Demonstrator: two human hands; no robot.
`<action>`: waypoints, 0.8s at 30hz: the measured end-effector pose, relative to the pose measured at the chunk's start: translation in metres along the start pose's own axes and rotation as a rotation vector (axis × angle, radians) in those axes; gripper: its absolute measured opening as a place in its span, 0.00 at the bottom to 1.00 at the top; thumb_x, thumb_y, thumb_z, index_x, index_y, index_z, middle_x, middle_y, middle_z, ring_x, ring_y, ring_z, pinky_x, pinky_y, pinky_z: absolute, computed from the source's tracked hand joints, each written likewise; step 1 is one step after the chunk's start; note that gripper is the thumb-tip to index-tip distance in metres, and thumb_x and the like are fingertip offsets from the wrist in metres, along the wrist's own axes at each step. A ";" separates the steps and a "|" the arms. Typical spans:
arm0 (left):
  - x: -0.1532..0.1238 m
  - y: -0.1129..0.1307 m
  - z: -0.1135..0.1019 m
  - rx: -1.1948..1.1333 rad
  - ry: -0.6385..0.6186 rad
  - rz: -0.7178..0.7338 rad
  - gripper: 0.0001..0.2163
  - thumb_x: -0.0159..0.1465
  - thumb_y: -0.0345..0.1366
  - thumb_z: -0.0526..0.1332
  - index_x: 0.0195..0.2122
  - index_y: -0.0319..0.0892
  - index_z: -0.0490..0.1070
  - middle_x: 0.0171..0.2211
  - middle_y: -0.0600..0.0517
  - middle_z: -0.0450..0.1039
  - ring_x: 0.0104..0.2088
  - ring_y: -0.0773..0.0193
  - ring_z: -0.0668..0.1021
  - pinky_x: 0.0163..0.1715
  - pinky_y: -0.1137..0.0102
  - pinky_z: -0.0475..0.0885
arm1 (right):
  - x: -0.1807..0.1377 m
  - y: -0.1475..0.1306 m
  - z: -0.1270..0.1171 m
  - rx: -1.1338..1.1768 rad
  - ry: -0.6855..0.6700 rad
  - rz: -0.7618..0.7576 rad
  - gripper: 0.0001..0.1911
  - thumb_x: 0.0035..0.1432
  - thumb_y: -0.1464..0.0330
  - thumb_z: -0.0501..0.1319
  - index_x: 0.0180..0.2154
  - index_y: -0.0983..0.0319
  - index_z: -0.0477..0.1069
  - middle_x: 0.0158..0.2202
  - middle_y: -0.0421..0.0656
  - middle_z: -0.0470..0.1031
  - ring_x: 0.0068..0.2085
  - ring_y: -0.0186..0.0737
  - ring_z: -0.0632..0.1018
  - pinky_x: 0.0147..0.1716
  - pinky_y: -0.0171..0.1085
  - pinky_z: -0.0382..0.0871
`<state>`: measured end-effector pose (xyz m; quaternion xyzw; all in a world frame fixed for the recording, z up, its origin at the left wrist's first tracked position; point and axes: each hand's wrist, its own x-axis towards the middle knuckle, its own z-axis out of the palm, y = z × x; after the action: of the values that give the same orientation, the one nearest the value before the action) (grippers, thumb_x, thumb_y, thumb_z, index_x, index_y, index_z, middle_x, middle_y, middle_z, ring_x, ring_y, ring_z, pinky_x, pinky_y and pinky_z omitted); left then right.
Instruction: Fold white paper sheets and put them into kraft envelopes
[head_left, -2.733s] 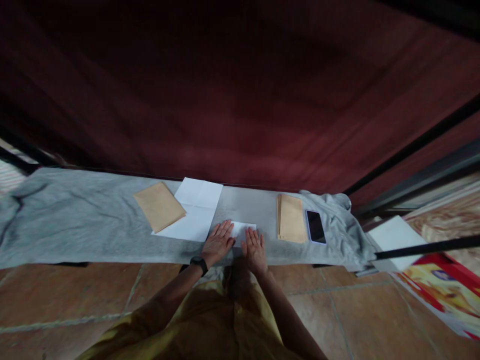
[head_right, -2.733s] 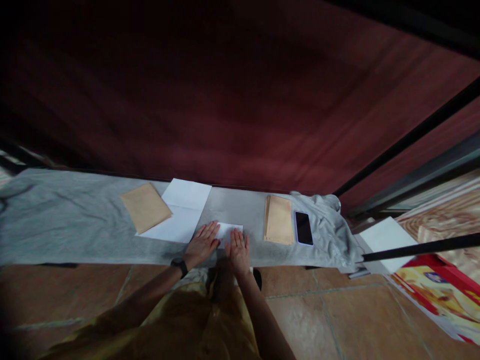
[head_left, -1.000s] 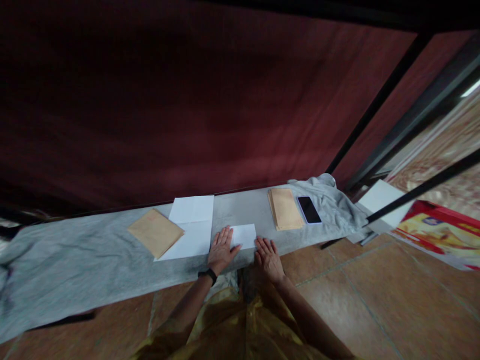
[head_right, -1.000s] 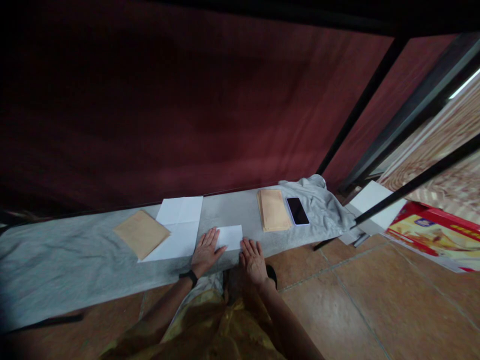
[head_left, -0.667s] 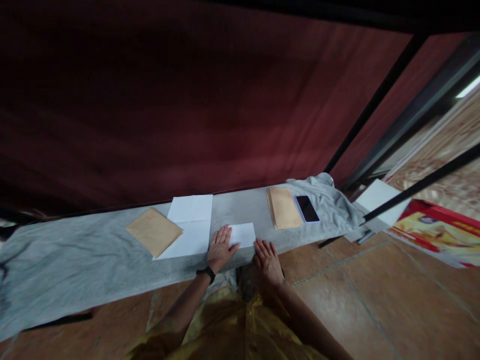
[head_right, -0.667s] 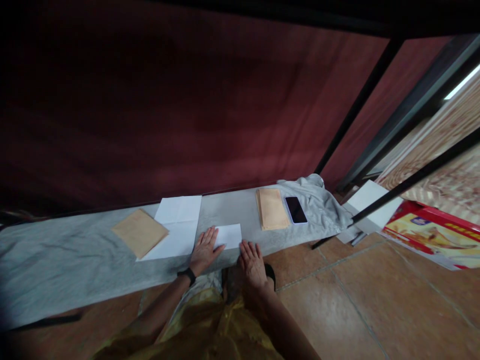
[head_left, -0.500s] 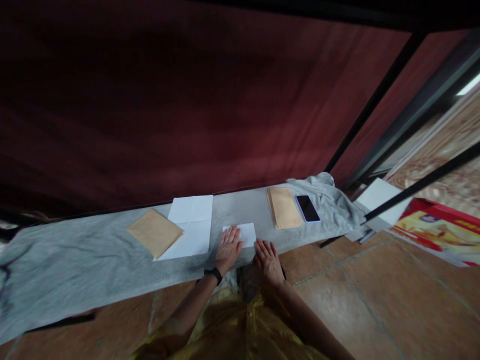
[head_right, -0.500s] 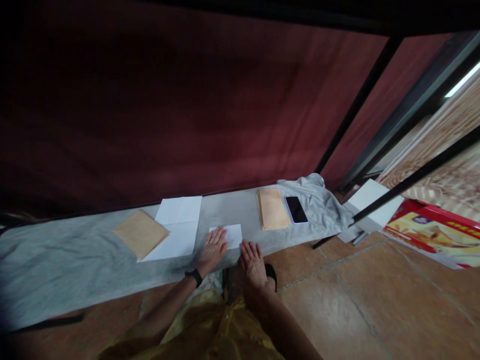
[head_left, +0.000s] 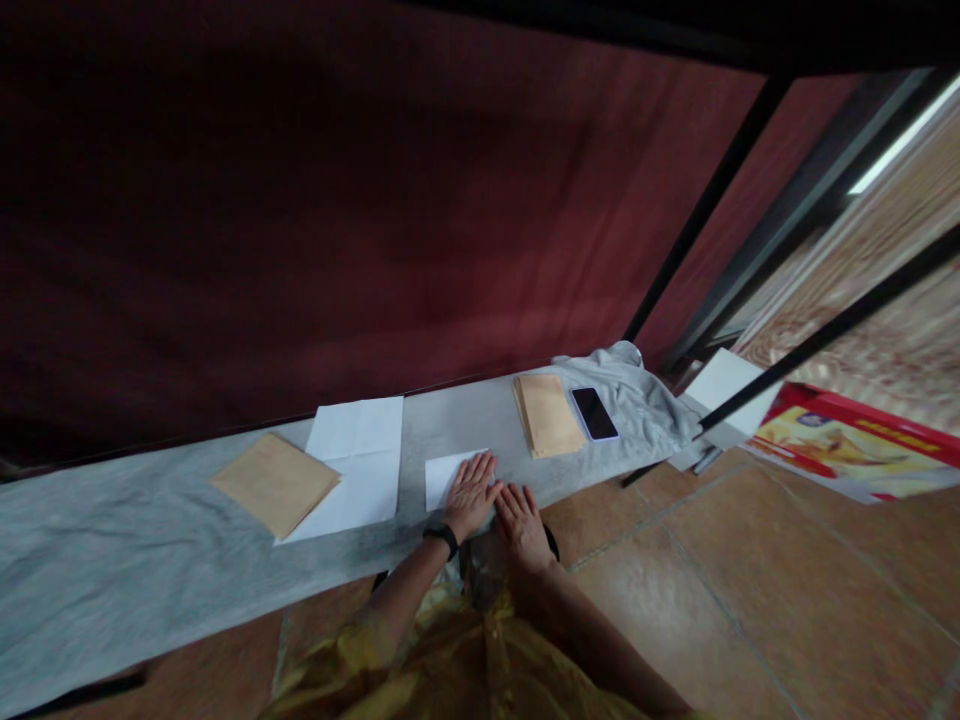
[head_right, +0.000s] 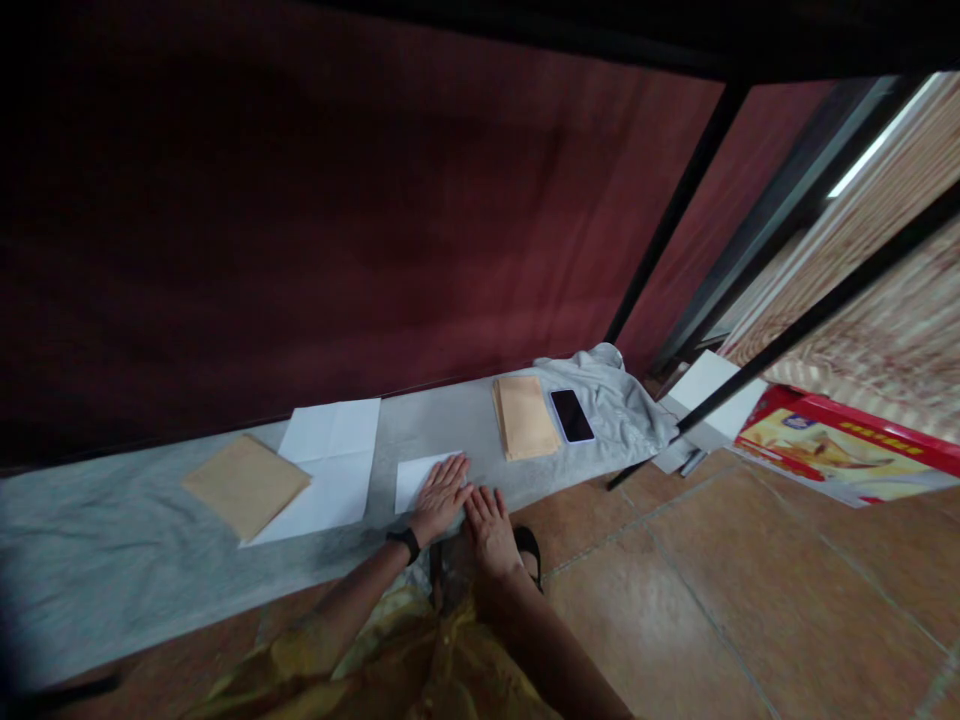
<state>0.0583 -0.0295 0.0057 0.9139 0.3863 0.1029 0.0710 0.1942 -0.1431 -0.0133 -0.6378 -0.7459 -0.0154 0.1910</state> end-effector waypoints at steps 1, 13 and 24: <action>0.000 -0.001 0.000 0.003 0.005 -0.004 0.26 0.73 0.46 0.43 0.70 0.42 0.53 0.70 0.47 0.54 0.70 0.58 0.55 0.69 0.54 0.49 | 0.000 0.000 0.000 0.000 0.000 0.000 0.28 0.68 0.70 0.51 0.68 0.60 0.55 0.65 0.48 0.66 0.67 0.47 0.63 0.68 0.55 0.50; 0.005 -0.025 -0.002 0.039 0.043 -0.096 0.26 0.73 0.45 0.43 0.70 0.44 0.53 0.69 0.48 0.56 0.70 0.57 0.56 0.69 0.53 0.49 | 0.000 0.001 0.001 0.001 -0.024 0.003 0.29 0.69 0.69 0.49 0.69 0.60 0.52 0.69 0.45 0.59 0.67 0.48 0.62 0.68 0.54 0.49; -0.018 -0.049 -0.005 0.079 0.082 -0.180 0.27 0.73 0.49 0.42 0.70 0.43 0.54 0.69 0.46 0.56 0.70 0.57 0.56 0.68 0.53 0.49 | -0.001 0.003 0.003 -0.013 -0.022 -0.003 0.30 0.68 0.69 0.51 0.70 0.59 0.51 0.69 0.45 0.59 0.68 0.48 0.62 0.68 0.54 0.48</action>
<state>0.0112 -0.0088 -0.0020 0.8726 0.4732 0.1180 0.0283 0.1961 -0.1431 -0.0170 -0.6381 -0.7488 -0.0134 0.1786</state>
